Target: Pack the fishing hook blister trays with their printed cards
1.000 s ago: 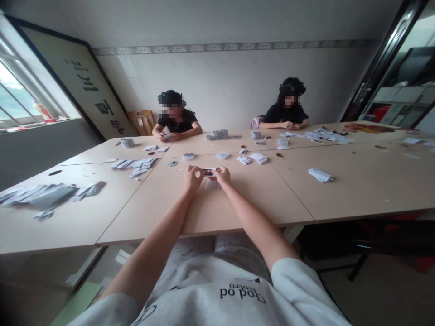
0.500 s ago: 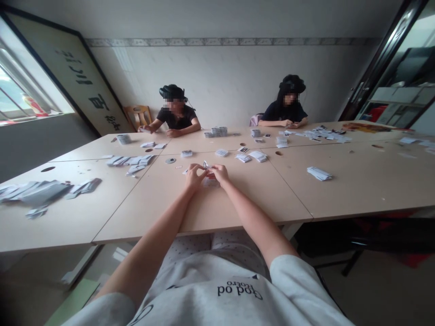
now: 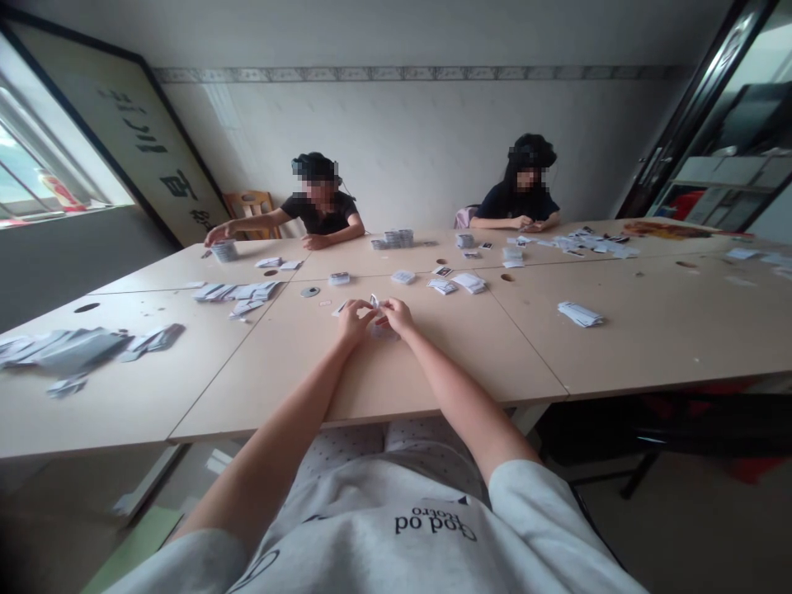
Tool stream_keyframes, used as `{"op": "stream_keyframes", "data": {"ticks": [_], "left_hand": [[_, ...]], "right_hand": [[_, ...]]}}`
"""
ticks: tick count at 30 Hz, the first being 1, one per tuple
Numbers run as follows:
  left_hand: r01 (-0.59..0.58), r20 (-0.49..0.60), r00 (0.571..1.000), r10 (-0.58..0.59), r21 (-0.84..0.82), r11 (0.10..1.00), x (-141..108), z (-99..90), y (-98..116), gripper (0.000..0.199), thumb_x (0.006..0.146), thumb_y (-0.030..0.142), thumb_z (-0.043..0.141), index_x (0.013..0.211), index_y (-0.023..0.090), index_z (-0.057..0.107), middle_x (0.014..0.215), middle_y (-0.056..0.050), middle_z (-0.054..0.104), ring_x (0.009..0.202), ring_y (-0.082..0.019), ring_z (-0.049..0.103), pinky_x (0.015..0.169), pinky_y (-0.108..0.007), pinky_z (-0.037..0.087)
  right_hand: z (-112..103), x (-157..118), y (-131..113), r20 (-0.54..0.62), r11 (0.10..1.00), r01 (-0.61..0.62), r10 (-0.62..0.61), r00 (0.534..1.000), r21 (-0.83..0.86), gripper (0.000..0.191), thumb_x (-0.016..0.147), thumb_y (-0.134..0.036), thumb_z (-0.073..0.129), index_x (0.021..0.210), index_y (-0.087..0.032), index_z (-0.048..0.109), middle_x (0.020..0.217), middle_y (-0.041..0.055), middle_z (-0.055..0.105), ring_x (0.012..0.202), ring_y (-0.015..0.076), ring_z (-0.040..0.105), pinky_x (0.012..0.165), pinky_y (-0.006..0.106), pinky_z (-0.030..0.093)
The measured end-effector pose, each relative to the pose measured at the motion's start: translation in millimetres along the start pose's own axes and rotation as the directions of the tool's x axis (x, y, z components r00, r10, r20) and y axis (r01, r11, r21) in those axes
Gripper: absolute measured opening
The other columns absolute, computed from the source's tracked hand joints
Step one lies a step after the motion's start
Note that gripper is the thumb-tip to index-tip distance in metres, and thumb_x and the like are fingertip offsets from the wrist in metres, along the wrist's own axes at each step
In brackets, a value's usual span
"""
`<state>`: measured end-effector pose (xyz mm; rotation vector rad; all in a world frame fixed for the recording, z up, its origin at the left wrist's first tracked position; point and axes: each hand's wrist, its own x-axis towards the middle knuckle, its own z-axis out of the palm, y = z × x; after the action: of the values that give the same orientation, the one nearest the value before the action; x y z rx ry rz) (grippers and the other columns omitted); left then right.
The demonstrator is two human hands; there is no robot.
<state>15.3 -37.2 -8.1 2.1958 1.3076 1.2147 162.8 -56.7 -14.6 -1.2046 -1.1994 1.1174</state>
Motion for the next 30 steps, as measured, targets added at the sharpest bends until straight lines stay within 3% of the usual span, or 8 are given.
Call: {"op": "stream_keyframes", "data": {"ticks": [10,16,30], "left_hand": [[0.128,0.07,0.99,-0.119,-0.141,0.982,6.2,3.1,-2.1,0.03,0.095,0.036,0.062,0.115,0.014,0.063,0.114,-0.009,0.066,0.099,-0.02,0.065,0.087,-0.04,0.057],[0.21,0.103,0.976,-0.191,-0.225,0.951,7.4,2.5,0.4,0.03,0.095,0.036,0.062,0.114,0.013,0.063,0.11,-0.008,0.066,0.094,-0.018,0.065,0.082,-0.037,0.058],[0.344,0.191,0.937,-0.292,-0.37,0.863,7.5,5.0,-2.2,0.032,0.095,0.034,0.062,0.119,0.014,0.062,0.116,-0.009,0.065,0.099,-0.02,0.066,0.085,-0.04,0.058]], "right_hand": [[-0.9,2.2,5.5,-0.003,1.0,0.031,-0.031,1.0,-0.002,0.03,0.098,-0.035,0.061,0.119,-0.015,0.061,0.112,0.0074,0.066,0.091,0.0177,0.067,0.078,0.036,0.059],[0.5,1.6,6.7,-0.061,0.998,0.066,-0.066,0.996,-0.008,0.029,0.098,-0.035,0.061,0.119,-0.015,0.061,0.111,0.0072,0.066,0.091,0.0176,0.067,0.077,0.035,0.059],[0.7,0.9,6.8,-0.112,0.997,0.077,-0.08,0.99,-0.03,0.028,0.098,-0.035,0.061,0.117,-0.014,0.062,0.108,0.0066,0.066,0.087,0.0165,0.067,0.075,0.033,0.06]]}}
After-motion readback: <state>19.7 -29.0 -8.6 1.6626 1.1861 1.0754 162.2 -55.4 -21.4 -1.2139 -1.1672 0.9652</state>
